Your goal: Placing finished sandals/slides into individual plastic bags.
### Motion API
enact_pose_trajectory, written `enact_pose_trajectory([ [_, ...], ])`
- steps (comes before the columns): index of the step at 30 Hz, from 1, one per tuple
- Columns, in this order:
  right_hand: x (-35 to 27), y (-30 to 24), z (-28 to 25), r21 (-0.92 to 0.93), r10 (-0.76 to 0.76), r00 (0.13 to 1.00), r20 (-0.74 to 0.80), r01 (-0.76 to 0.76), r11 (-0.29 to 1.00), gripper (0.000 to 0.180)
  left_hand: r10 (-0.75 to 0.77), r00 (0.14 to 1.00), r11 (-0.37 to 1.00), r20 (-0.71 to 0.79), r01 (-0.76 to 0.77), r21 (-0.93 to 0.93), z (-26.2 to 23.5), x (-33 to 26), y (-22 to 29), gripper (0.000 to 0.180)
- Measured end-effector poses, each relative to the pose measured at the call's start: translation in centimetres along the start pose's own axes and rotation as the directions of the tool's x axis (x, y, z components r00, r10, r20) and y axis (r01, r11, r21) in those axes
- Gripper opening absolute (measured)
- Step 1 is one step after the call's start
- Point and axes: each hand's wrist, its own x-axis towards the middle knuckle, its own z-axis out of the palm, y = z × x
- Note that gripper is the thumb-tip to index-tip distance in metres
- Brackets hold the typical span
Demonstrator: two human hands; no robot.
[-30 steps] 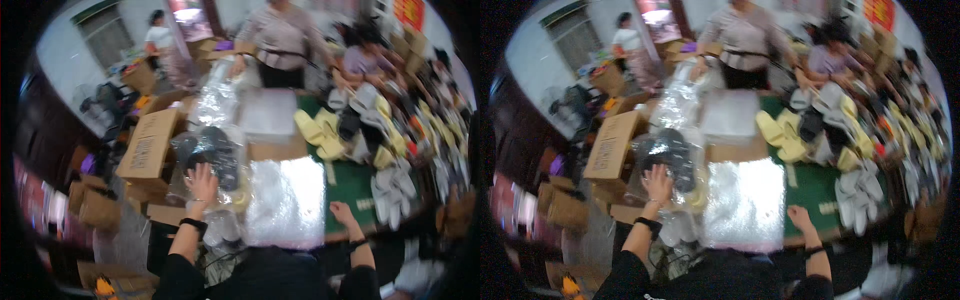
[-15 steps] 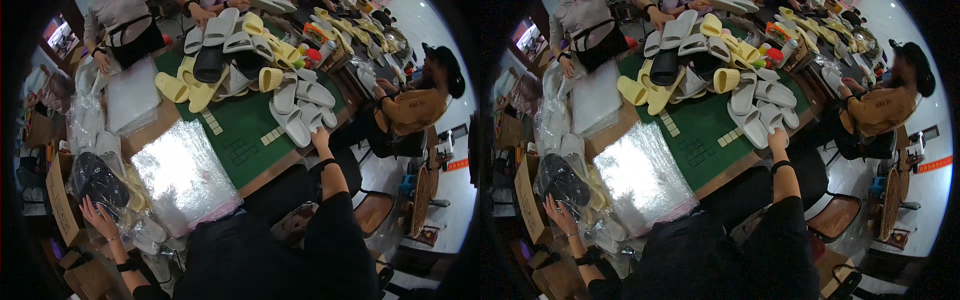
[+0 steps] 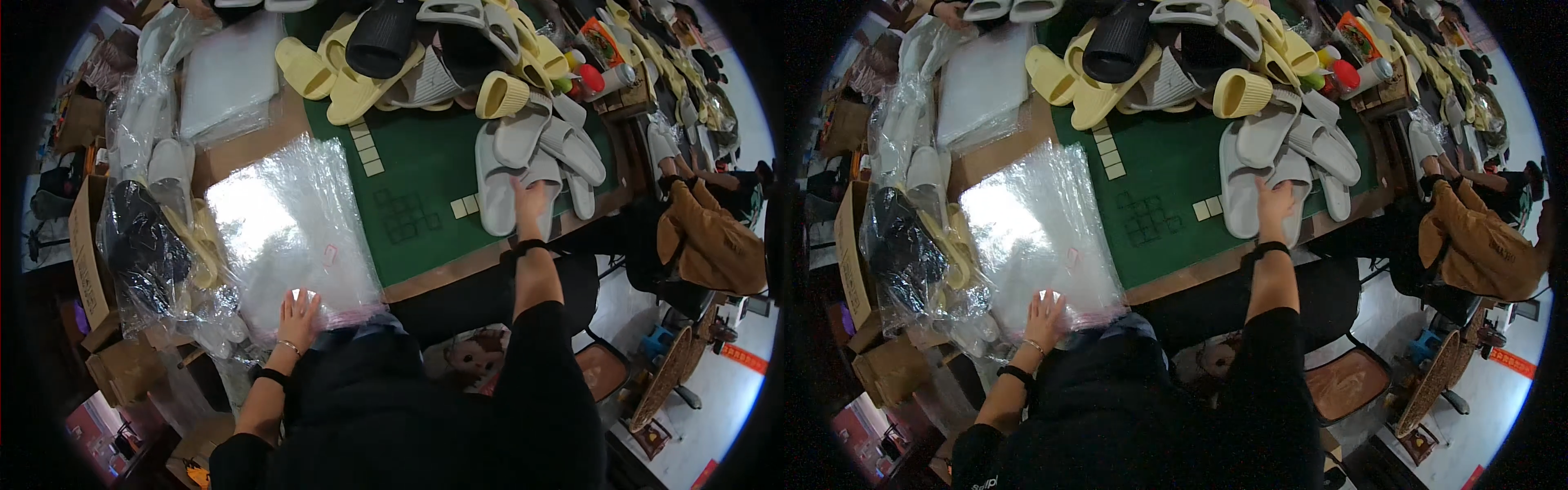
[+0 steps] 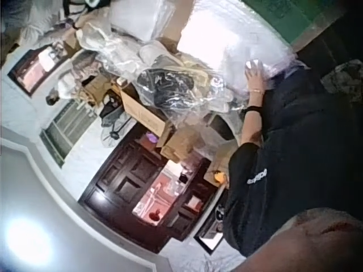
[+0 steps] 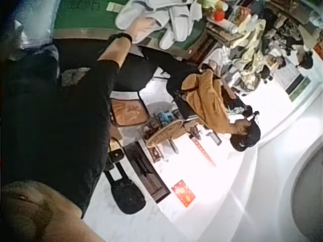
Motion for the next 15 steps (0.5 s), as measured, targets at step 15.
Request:
enact_pose_trajectory([
  [15, -14.2, -1.2, -5.8, 0.421, -0.341, 0.874, 0.345, 0.181, 0.889, 0.019, 0.237, 0.966, 0.963, -0.101, -0.248, -0.104, 0.3, 0.4, -2.7, 0.078],
])
